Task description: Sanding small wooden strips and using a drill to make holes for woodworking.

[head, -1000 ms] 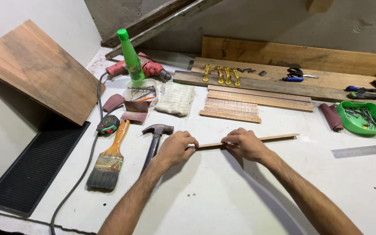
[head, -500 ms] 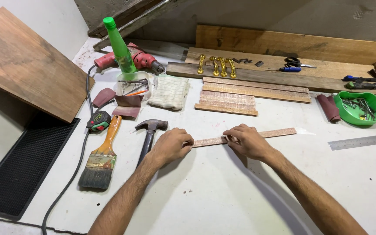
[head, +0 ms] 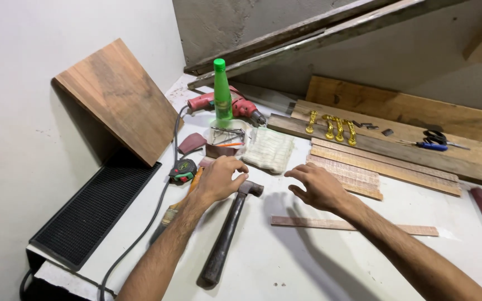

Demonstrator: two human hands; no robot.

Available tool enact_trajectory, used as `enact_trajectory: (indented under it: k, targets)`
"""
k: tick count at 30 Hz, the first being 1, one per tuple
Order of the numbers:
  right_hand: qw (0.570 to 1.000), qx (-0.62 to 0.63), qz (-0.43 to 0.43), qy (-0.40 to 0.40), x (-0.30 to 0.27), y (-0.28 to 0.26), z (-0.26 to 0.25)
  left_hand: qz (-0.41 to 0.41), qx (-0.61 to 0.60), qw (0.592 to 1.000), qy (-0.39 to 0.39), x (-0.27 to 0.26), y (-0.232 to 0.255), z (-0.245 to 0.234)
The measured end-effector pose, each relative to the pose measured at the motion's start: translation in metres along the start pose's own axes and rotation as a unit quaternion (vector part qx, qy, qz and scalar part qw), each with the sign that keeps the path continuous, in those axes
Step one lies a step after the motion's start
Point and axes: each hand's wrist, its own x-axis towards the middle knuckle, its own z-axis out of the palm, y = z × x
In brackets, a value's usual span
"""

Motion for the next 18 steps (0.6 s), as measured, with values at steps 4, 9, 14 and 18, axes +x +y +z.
enact_trajectory:
  k: [4,9,14,18]
  targets:
    - [1.0,-0.008,-0.002,0.027,0.074,0.004,0.007,-0.076,0.026,0.997,0.02,0.019,-0.026,-0.018]
    - [0.997,0.025,0.052,0.048,0.152,0.006,0.002,-0.153,-0.007,0.984,0.095,0.046,-0.08,-0.004]
    - [0.995,0.041,0.037,0.082,0.181,0.003,-0.003,-0.124,0.007,0.985,0.117,0.066,-0.089,0.0]
    - [0.993,0.054,0.003,0.104,0.183,0.003,0.007,-0.123,0.002,0.986,0.11,0.065,-0.084,0.006]
